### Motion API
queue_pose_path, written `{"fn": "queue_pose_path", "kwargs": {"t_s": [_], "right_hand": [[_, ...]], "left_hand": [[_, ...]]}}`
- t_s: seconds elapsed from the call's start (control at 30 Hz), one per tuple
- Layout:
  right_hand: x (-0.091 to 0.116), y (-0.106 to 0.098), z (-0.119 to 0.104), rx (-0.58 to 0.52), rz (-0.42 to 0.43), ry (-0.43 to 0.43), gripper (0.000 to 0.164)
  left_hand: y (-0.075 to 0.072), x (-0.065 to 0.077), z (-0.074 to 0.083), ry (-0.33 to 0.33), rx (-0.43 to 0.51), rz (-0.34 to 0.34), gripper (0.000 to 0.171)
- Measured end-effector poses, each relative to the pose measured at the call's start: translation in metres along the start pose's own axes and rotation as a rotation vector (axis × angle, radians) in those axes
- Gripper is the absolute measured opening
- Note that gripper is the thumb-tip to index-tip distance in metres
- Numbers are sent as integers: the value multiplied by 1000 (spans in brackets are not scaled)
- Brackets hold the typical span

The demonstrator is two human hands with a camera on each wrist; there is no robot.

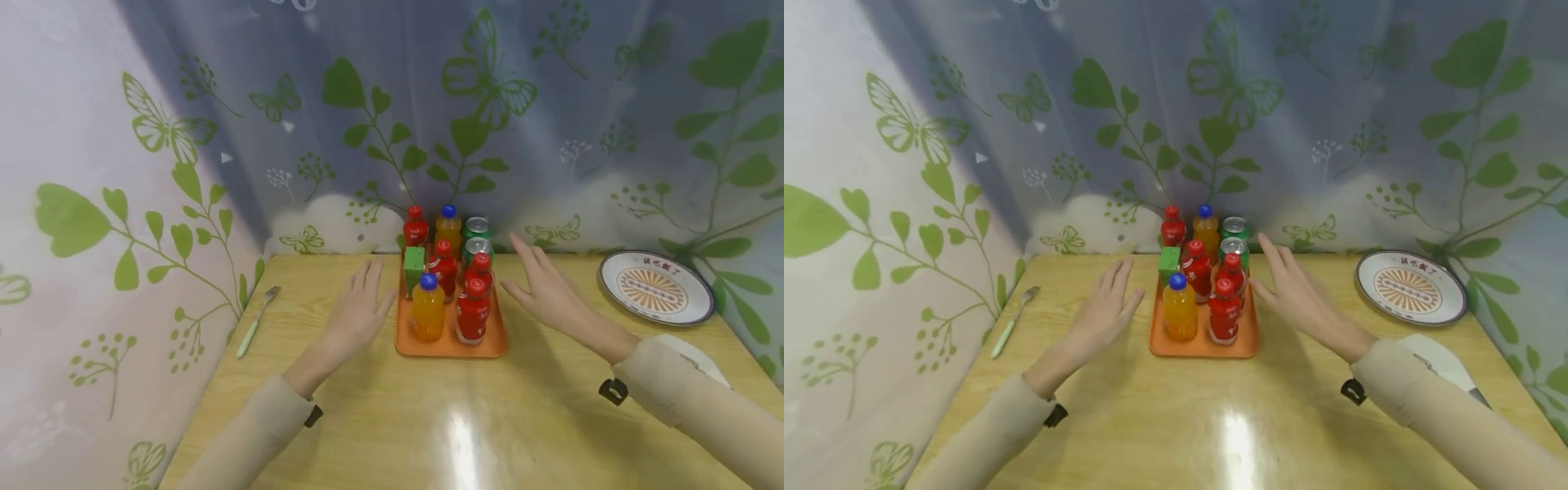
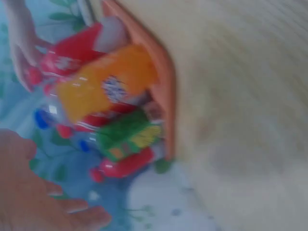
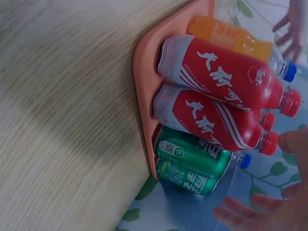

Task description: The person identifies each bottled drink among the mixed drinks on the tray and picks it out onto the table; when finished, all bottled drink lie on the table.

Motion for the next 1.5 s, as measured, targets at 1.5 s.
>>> {"fn": "queue_pose_path", "kwargs": {"t_s": [1.5], "right_hand": [[-31, 59, 24, -500, -243, -41, 64]], "left_hand": [[96, -82, -45, -202, 620, -266, 69]]}}
Point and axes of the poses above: each hand's wrist, its own x-axis away from the middle knuckle, its own y-axis out of the palm, z = x × y, the point moved 4 cm from there along -x, towards the middle knuckle, and after that the axes turned 8 degrees about -z, right-handed, at the moved point
